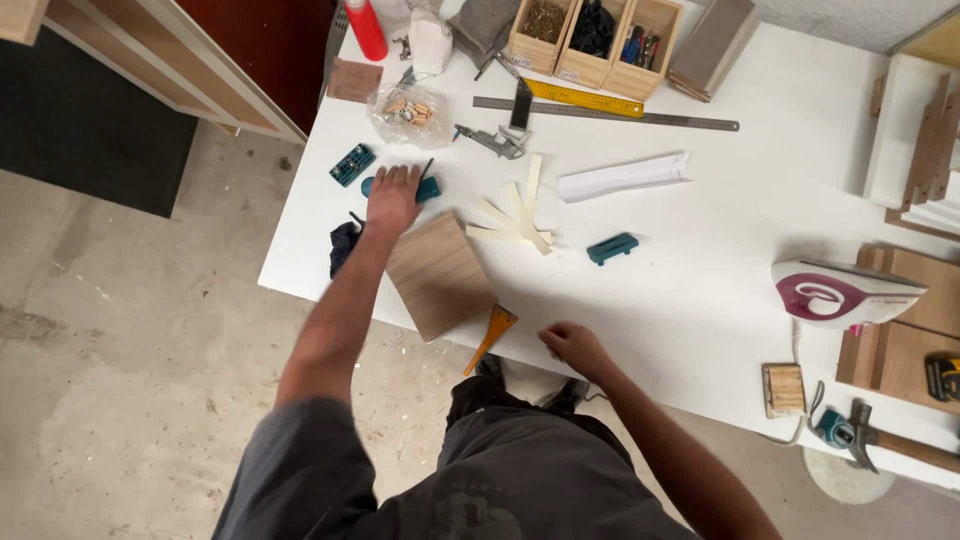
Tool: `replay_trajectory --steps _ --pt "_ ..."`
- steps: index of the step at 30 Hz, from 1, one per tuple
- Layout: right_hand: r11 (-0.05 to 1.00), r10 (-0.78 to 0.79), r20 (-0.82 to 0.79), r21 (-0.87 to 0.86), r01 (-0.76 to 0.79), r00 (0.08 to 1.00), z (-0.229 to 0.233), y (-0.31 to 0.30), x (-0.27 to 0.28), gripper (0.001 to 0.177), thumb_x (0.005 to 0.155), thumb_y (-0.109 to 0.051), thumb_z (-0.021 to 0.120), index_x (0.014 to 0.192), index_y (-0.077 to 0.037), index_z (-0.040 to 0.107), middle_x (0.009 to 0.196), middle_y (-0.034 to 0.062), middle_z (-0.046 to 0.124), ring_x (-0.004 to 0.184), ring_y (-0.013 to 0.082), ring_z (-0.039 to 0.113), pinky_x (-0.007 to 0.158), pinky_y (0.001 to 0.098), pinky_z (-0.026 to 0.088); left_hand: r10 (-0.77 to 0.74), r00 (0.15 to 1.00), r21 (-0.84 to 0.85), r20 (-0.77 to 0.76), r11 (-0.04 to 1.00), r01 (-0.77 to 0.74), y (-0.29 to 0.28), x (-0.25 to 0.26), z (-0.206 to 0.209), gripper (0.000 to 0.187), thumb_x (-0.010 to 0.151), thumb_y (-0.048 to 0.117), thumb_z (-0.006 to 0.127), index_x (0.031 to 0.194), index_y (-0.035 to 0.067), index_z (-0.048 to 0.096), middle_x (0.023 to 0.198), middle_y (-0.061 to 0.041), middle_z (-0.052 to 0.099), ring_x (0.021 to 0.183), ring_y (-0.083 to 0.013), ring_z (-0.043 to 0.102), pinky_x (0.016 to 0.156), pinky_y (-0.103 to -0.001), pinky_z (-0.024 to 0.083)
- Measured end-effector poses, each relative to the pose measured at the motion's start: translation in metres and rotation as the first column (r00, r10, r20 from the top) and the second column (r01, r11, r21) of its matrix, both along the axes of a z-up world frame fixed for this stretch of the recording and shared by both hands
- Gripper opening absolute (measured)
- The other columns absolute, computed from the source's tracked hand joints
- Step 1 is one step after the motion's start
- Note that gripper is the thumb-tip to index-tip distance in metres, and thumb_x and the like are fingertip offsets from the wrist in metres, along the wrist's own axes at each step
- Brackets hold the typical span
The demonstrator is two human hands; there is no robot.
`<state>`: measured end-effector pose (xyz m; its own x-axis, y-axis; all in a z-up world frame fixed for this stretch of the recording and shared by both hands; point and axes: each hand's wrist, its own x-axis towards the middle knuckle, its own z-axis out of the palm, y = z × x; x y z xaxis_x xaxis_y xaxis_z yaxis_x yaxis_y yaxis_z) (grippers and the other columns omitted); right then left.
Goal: The person scrapes and sands a dark rectangular board on a workbench. They then pick up a small wooden block and apply a white edge banding strip to its edge using a hot iron. The person smooths the applied banding with a sanding block and repeats the process on another wooden piece.
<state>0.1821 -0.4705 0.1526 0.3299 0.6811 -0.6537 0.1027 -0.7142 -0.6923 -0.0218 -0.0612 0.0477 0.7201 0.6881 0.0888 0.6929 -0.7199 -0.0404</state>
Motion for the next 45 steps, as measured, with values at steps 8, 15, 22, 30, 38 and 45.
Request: replay_trajectory --steps 8,15,22,30,38,45 --pt "0.942 0.309 0.215 0.066 -0.330 0.926 0.019 0.149 -0.051 0.081 0.091 -0.060 0.064 0.138 0.005 0.059 0.137 0.0288 0.061 0.129 0.0420 0.060 0.107 0.0474 0.052 0.916 0.376 -0.896 0.140 0.279 -0.345 -0.208 -0.086 0.065 0.071 0.102 0.055 0.061 0.139 -0.005 0.055 0.120 -0.030 0.067 0.113 -0.0439 0.066 0.092 -0.053 0.054" --pt "0.976 0.195 0.111 0.075 -0.204 0.974 0.006 0.163 -0.076 0.074 0.088 -0.045 0.073 0.146 -0.002 0.055 0.146 0.0252 0.054 0.138 0.0391 0.051 0.113 0.0448 0.046 0.984 0.107 -0.955 0.140 0.162 -0.249 -0.227 -0.067 0.009 0.067 0.089 0.042 0.081 0.135 -0.004 0.062 0.121 -0.026 0.058 0.122 -0.0442 0.060 0.101 -0.052 0.052" --pt "0.970 0.136 0.159 0.177 -0.164 0.978 0.058 0.138 -0.073 0.088 0.072 -0.037 0.088 0.146 -0.012 0.047 0.140 0.0191 0.055 0.135 0.0392 0.053 0.109 0.0464 0.049 0.995 -0.087 -0.947 -0.045 -0.014 0.321 -0.245 -0.075 -0.028 0.037 0.097 0.029 0.070 0.130 0.016 0.062 0.110 -0.011 0.062 0.102 -0.0313 0.061 0.079 -0.047 0.053" --pt "0.939 -0.020 0.089 0.343 -0.012 0.996 0.175 0.038 -0.036 0.088 0.080 -0.026 0.084 0.150 -0.001 0.038 0.134 0.0264 0.043 0.130 0.0507 0.049 0.108 0.0560 0.048 0.959 0.278 -0.679 0.050 -0.171 0.713 -0.243 0.043 0.069 0.055 0.104 0.033 0.060 0.154 0.016 0.043 0.156 -0.017 0.046 0.142 -0.0376 0.044 0.118 -0.057 0.032" --pt "0.794 -0.314 -0.157 0.497 0.350 0.936 0.132 -0.070 0.060 0.046 0.095 -0.007 0.072 0.139 -0.001 0.059 0.129 0.0202 0.061 0.118 0.0362 0.061 0.094 0.0470 0.058 0.764 0.645 -0.734 0.028 -0.422 0.532 -0.280 0.149 0.137 0.092 0.098 0.036 0.073 0.165 0.007 0.018 0.167 -0.023 0.025 0.152 -0.0394 0.032 0.122 -0.059 0.026" --pt "0.733 -0.348 -0.294 0.506 0.454 0.890 0.130 -0.138 0.118 0.047 0.085 -0.005 0.084 0.120 0.003 0.053 0.110 0.0173 0.058 0.099 0.0312 0.068 0.089 0.0445 0.062 0.585 0.811 -0.819 -0.025 -0.478 0.319 -0.343 0.232 0.230 0.040 0.086 0.045 0.074 0.075 0.008 0.062 0.064 -0.014 0.056 0.075 -0.0283 0.066 0.078 -0.038 0.050"
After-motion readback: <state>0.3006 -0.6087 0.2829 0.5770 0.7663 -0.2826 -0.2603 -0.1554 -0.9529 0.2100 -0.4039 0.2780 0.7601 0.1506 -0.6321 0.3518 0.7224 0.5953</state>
